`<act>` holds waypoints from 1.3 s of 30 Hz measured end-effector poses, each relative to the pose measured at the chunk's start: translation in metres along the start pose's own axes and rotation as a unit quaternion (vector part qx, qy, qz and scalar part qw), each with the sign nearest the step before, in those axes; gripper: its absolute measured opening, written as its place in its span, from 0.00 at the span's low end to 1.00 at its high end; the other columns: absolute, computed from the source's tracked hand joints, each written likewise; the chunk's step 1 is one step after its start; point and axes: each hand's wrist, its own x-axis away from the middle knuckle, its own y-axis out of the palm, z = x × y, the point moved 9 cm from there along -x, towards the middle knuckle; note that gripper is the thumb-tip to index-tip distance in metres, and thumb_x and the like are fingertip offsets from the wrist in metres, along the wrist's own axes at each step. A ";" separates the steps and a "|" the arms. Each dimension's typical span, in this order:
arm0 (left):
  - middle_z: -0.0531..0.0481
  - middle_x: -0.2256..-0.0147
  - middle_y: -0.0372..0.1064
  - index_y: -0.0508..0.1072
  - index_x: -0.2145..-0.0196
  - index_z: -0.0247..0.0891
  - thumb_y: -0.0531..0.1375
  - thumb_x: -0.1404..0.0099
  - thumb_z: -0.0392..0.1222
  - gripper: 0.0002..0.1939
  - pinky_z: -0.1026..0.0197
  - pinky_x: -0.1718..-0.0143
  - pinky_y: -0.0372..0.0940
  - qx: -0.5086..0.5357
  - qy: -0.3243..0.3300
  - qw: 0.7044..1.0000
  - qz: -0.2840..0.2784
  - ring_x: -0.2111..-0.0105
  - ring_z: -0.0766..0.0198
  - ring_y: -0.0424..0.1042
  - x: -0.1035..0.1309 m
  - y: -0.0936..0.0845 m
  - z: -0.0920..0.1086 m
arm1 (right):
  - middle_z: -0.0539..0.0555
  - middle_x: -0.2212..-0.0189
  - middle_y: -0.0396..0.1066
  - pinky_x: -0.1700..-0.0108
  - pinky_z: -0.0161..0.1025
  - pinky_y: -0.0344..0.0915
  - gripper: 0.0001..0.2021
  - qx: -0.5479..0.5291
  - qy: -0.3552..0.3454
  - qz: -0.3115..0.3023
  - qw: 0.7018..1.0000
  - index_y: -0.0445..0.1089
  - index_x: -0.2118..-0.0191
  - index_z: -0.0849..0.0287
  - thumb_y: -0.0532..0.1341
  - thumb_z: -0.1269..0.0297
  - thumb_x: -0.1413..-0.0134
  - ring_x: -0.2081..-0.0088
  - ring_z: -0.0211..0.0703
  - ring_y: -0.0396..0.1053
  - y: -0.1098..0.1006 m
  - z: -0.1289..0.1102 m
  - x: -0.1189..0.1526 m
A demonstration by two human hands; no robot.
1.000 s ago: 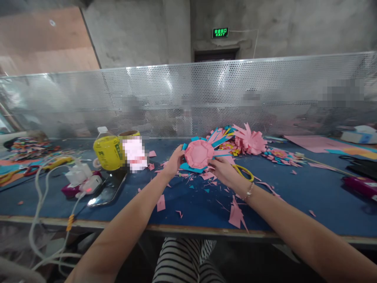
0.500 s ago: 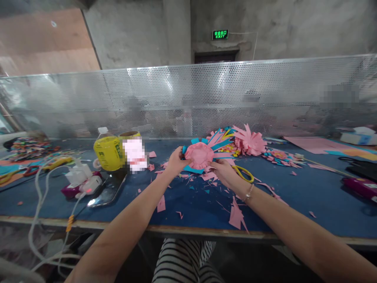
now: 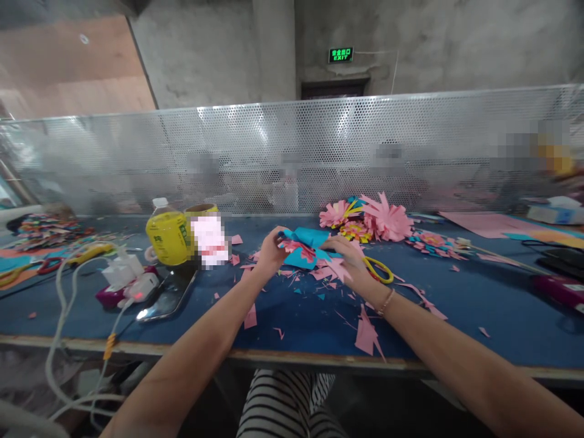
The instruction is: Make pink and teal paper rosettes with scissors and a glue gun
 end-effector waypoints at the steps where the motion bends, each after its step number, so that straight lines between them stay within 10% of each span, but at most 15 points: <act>1: 0.51 0.71 0.65 0.65 0.74 0.37 0.63 0.59 0.37 0.13 0.61 0.64 0.60 0.010 0.024 1.000 -0.011 0.68 0.64 0.65 0.000 0.001 0.006 | 0.55 0.67 0.67 0.59 0.41 0.60 0.08 0.016 -0.042 -0.003 0.999 0.68 0.65 0.57 0.54 0.64 0.50 0.62 0.41 0.63 -0.001 -0.007 0.001; 6: 0.46 0.67 0.67 0.67 0.76 0.36 0.62 0.57 0.41 0.09 0.57 0.61 0.60 0.058 0.047 0.997 -0.011 0.64 0.60 0.66 0.001 0.000 0.016 | 0.53 0.68 0.70 0.58 0.41 0.58 0.07 0.097 -0.125 -0.011 0.987 0.68 0.64 0.54 0.56 0.66 0.50 0.64 0.39 0.64 0.001 -0.016 0.007; 27: 0.49 0.70 0.68 0.69 0.72 0.35 0.62 0.58 0.42 0.13 0.61 0.65 0.60 0.008 -0.049 0.997 -0.058 0.68 0.63 0.66 0.007 0.010 0.017 | 0.53 0.69 0.67 0.63 0.40 0.58 0.07 -0.032 -0.012 -0.035 0.999 0.65 0.67 0.56 0.59 0.63 0.56 0.66 0.41 0.62 0.003 -0.008 0.007; 33: 0.52 0.72 0.66 0.66 0.74 0.37 0.65 0.62 0.41 0.16 0.62 0.64 0.61 0.084 -0.107 0.989 -0.050 0.69 0.65 0.65 0.009 0.015 -0.003 | 0.52 0.68 0.66 0.61 0.41 0.59 0.09 -0.134 0.128 0.037 0.982 0.64 0.68 0.56 0.60 0.66 0.60 0.66 0.41 0.62 0.001 0.017 0.009; 39: 0.58 0.78 0.60 0.57 0.77 0.36 0.64 0.58 0.42 0.17 0.67 0.75 0.60 0.138 -0.200 0.969 -0.035 0.77 0.73 0.62 0.013 0.016 -0.036 | 0.48 0.77 0.65 0.67 0.37 0.60 0.09 -0.344 0.318 0.107 0.877 0.64 0.75 0.58 0.63 0.62 0.65 0.71 0.38 0.62 0.023 0.072 0.019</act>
